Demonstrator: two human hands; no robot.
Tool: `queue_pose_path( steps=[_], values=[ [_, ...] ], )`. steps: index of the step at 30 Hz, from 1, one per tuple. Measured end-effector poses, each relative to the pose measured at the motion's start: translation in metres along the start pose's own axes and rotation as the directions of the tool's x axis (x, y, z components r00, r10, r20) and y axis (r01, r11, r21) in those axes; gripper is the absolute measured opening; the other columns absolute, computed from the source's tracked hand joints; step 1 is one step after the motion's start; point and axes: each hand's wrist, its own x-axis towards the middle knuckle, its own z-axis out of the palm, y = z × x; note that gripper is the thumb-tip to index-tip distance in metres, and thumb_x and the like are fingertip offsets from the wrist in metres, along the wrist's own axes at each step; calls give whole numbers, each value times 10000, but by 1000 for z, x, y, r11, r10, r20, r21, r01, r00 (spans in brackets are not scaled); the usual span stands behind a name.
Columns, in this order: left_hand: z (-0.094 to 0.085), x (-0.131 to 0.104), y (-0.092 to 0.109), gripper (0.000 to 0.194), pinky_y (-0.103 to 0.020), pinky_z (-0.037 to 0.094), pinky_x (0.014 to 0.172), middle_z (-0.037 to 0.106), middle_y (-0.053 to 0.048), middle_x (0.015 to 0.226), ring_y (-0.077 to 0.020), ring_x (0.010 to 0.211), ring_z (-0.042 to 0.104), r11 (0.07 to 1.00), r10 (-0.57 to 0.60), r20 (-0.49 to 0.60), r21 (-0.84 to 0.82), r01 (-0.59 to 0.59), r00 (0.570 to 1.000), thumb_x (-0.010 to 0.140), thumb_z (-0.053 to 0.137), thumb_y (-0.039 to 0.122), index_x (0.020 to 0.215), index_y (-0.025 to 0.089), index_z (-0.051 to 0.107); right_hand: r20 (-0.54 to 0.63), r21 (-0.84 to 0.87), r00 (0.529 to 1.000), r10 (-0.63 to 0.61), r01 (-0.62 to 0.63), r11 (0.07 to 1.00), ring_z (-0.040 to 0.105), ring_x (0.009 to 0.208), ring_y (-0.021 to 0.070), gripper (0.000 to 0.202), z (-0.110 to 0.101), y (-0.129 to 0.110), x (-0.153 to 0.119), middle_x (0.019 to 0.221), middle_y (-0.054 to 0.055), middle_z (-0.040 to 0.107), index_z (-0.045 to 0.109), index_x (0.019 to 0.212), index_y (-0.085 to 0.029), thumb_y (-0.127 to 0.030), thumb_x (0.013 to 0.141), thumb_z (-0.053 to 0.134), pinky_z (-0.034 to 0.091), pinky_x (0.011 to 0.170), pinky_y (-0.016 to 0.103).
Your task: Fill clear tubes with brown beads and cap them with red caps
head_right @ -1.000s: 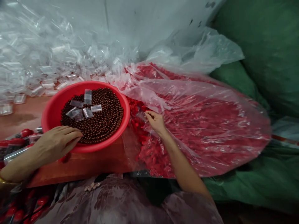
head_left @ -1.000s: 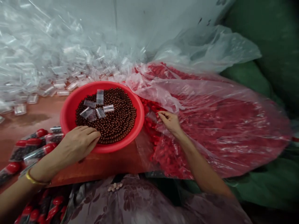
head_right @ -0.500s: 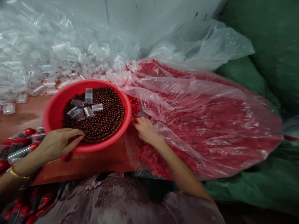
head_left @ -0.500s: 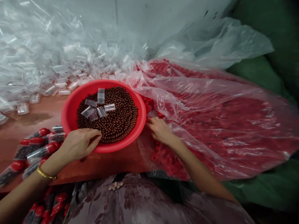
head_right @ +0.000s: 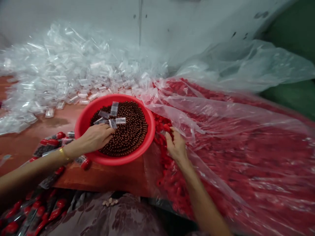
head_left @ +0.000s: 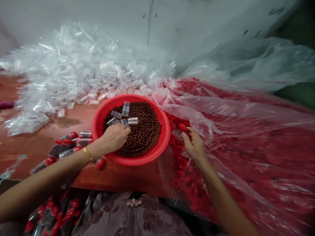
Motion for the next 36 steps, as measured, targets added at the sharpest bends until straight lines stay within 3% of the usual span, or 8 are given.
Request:
queue_pose_path(
  steps=[4, 8, 20, 22, 24, 27, 30, 36],
  values=[
    [14, 53, -7, 227, -359, 463, 723, 619, -181, 954, -287, 926, 597, 994, -72, -28, 82, 74, 997, 856, 413, 151, 980, 81, 590, -7, 284, 998, -60, 59, 957, 625, 786, 181, 311, 16, -58, 1, 932, 60, 661, 520, 1104, -206, -370, 841, 494, 513, 710, 311],
    [23, 82, -12, 265, -369, 475, 734, 629, -216, 914, -288, 899, 628, 993, -111, 37, 48, 110, 993, 846, 365, 66, 971, 34, 596, 116, 304, 984, -134, 93, 948, 620, 712, 153, 268, 38, -94, 8, 875, 29, 667, 553, 1056, -211, -332, 817, 528, 503, 640, 261],
    [26, 82, -8, 244, -283, 490, 666, 673, -137, 800, -206, 730, 658, 948, -202, 124, -224, 226, 971, 882, 422, 259, 892, 97, 604, 195, 286, 968, -160, 99, 953, 635, 776, 167, 232, 39, -91, 9, 877, 19, 682, 589, 1024, -216, -324, 828, 528, 498, 708, 266],
    [28, 77, -4, 294, -252, 480, 551, 664, -83, 652, -157, 529, 611, 792, -248, 344, -466, 394, 905, 862, 458, 356, 805, 113, 613, 184, 297, 969, -167, 107, 949, 636, 775, 166, 232, 40, -91, 8, 881, 19, 681, 587, 1029, -215, -324, 834, 526, 498, 715, 268],
    [34, 72, -1, 296, -237, 460, 467, 609, -42, 499, -119, 384, 520, 542, -242, 588, -578, 610, 772, 828, 503, 363, 703, 116, 606, 177, 299, 970, -165, 107, 948, 639, 792, 172, 233, 40, -91, 8, 892, 22, 681, 589, 1028, -217, -331, 834, 529, 502, 713, 269],
    [44, 77, 2, 276, -222, 451, 428, 544, -20, 400, -103, 342, 477, 289, -272, 701, -594, 751, 659, 808, 550, 307, 615, 112, 579, 170, 298, 972, -159, 103, 949, 639, 806, 179, 215, 39, -91, 7, 893, 25, 678, 599, 999, -223, -342, 834, 529, 510, 678, 262],
    [52, 96, 6, 266, -224, 445, 414, 534, -21, 402, -115, 363, 500, 128, -336, 667, -667, 734, 664, 801, 588, 298, 621, 105, 566, 171, 314, 972, -164, 104, 944, 636, 780, 171, 212, 40, -90, 7, 882, 25, 676, 599, 1000, -221, -332, 832, 532, 512, 642, 249],
    [60, 123, 15, 116, -178, 443, 477, 564, 31, 623, -62, 462, 524, 6, -450, 491, -834, 552, 746, 873, 505, 248, 905, 137, 514, 155, 350, 976, -150, 88, 933, 640, 762, 168, 232, 42, -86, 6, 882, 21, 679, 593, 1038, -233, -329, 836, 532, 517, 615, 244]
  ],
)
